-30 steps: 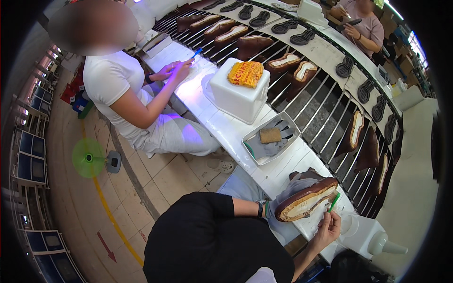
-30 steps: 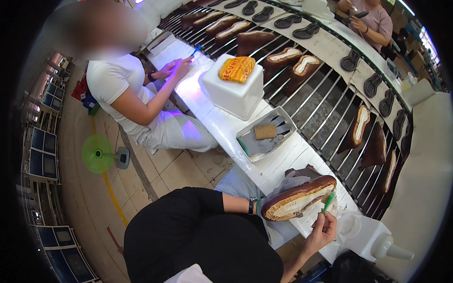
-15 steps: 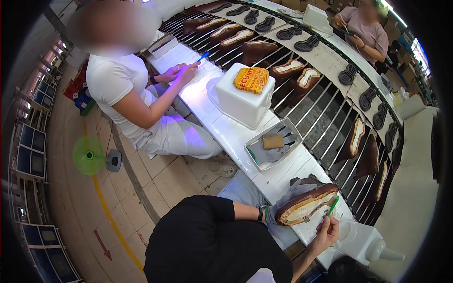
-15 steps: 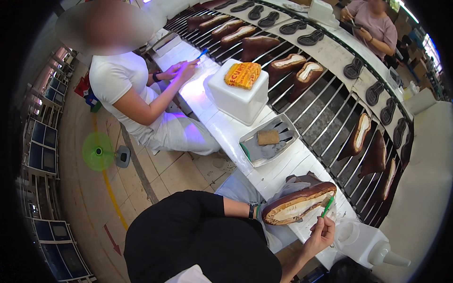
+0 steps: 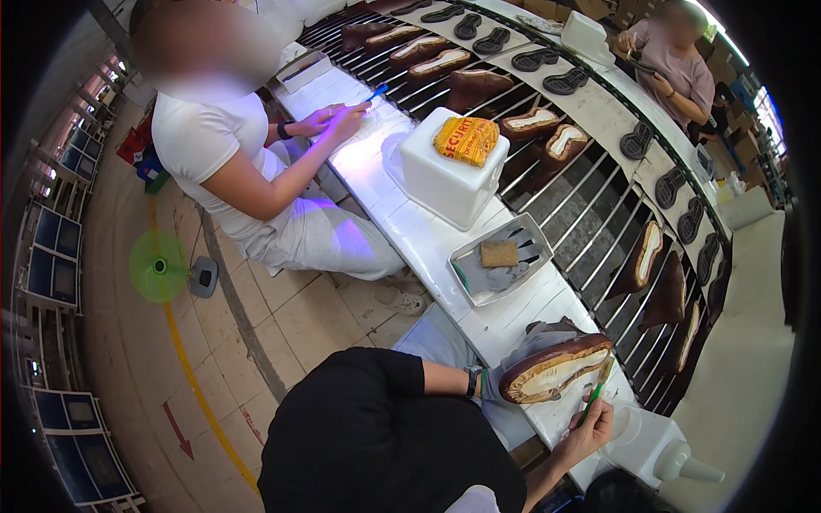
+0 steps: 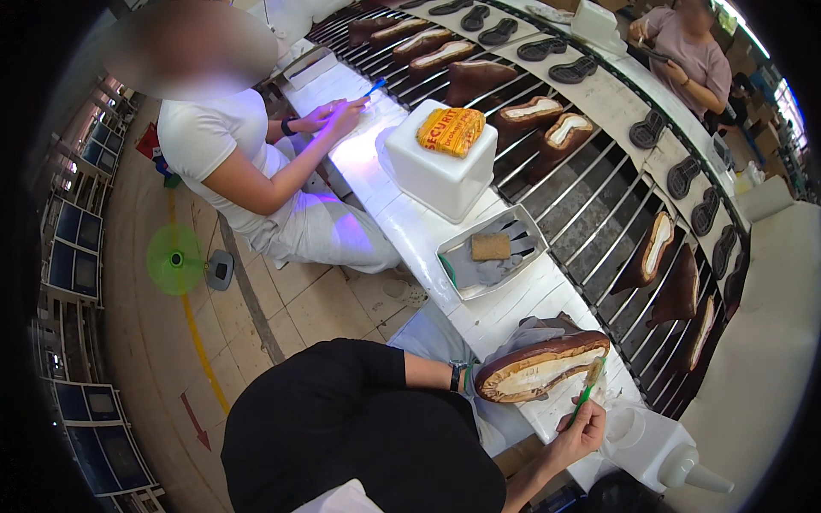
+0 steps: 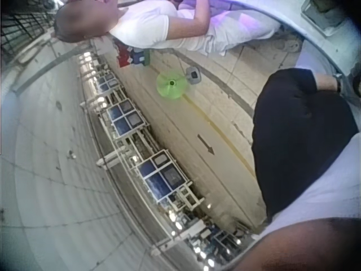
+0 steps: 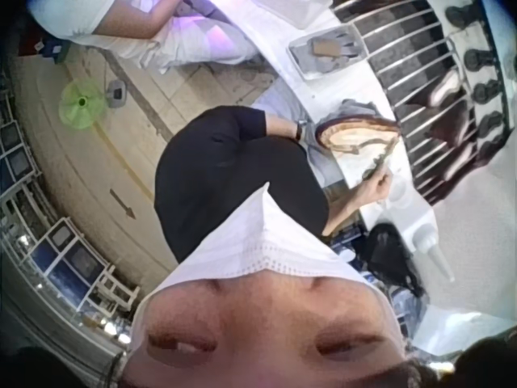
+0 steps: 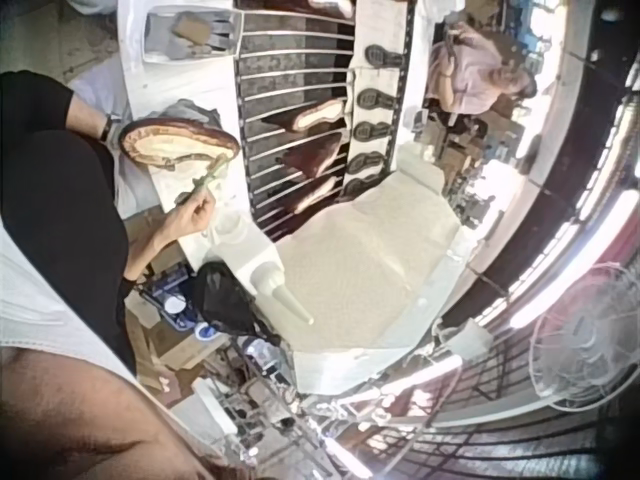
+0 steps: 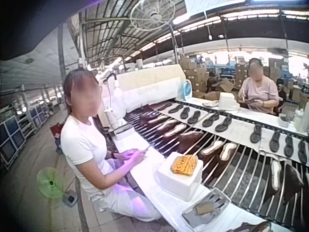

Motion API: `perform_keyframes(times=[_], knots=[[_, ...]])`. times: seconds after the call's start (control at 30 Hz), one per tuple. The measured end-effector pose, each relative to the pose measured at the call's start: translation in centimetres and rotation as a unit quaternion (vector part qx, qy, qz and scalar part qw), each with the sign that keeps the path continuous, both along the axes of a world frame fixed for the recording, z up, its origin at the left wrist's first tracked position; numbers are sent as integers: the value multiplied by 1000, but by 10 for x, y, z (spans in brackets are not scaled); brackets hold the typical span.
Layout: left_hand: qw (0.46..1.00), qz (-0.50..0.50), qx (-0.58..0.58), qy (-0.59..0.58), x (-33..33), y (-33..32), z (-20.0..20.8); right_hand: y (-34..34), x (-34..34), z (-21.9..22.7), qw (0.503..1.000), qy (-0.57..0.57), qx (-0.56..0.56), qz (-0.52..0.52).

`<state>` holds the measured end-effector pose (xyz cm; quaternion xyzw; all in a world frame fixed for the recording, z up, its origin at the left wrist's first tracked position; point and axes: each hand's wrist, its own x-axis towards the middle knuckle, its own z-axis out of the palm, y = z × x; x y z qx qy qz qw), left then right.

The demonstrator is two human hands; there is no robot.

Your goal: The recorder is using a small brush to apply white adhesive around the edge of shoe uppers before they are attached to soles on a conveyor belt.

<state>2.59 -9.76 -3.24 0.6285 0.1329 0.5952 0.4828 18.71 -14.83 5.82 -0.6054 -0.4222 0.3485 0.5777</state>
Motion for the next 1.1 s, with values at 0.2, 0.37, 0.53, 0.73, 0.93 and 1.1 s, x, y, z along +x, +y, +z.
perform_keyframes(times=[0.2,0.37,0.53,0.73,0.93,1.1], knots=[[1000,-16,-10,-12,0,0,-3,0,-3,-1,1000,-8,-4,-2],[995,-70,-42,-52,4,0,-10,-2,0,0,1000,-7,-3,2],[952,-201,-212,-90,-1,-4,-1,1,-1,0,1000,5,1,7],[987,15,-77,137,-6,3,24,-3,-6,7,999,-14,0,37],[981,-46,-128,135,-17,1,12,9,-10,5,1000,17,4,13],[941,-185,-269,-93,-17,-6,-7,20,-6,-2,996,-79,-42,-10]])
